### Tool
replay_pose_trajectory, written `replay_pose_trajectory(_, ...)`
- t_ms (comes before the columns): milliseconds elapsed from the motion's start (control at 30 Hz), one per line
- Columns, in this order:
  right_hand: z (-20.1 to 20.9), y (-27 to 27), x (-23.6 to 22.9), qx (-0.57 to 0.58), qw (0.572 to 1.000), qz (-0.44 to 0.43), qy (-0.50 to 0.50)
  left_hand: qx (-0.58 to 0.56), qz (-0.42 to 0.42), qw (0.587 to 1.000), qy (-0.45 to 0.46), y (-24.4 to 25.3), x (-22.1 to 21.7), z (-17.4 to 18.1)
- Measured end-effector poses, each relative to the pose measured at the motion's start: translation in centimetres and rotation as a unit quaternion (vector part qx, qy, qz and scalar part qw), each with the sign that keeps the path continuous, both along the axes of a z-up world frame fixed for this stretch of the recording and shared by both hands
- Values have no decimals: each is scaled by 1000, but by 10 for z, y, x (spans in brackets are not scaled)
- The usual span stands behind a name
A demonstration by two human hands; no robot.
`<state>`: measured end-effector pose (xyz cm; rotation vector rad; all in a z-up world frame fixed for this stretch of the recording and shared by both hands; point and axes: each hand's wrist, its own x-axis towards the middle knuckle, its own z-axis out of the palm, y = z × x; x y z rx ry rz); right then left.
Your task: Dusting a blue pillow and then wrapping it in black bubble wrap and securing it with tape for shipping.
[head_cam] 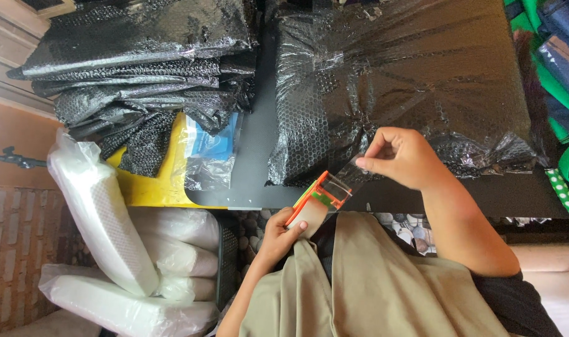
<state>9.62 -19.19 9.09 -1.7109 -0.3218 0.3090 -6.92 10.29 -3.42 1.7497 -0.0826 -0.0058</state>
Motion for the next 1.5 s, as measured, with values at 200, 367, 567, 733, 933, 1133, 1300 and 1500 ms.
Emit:
replay_pose_trajectory(200,-63,-9,10,117,989,-7,90,-61,12,997,-51,-1,-7,-5)
replay_pose_trajectory(367,-68,-10,10,133,986,-12,96,-66,9,996,-58,2,-14,-14)
replay_pose_trajectory(567,-63,-5,6,128,987,-1,95,-38,-36,998,-40,5,-20,7)
replay_pose_trajectory(733,-46,4,-3,111,991,5,80,-5,-76,997,-20,10,-23,30)
replay_pose_trajectory(933,-32,10,-11,70,996,12,46,18,-74,997,-2,10,-31,29)
replay_pose_trajectory(1133,3,15,-35,27,999,5,29,58,-18,998,-1,2,-34,35)
replay_pose_trajectory(1300,67,27,-71,-55,983,88,-149,74,-57,996,6,0,-32,61)
replay_pose_trajectory(1500,55,43,-100,-49,908,232,-345,78,-65,995,5,-2,-30,64)
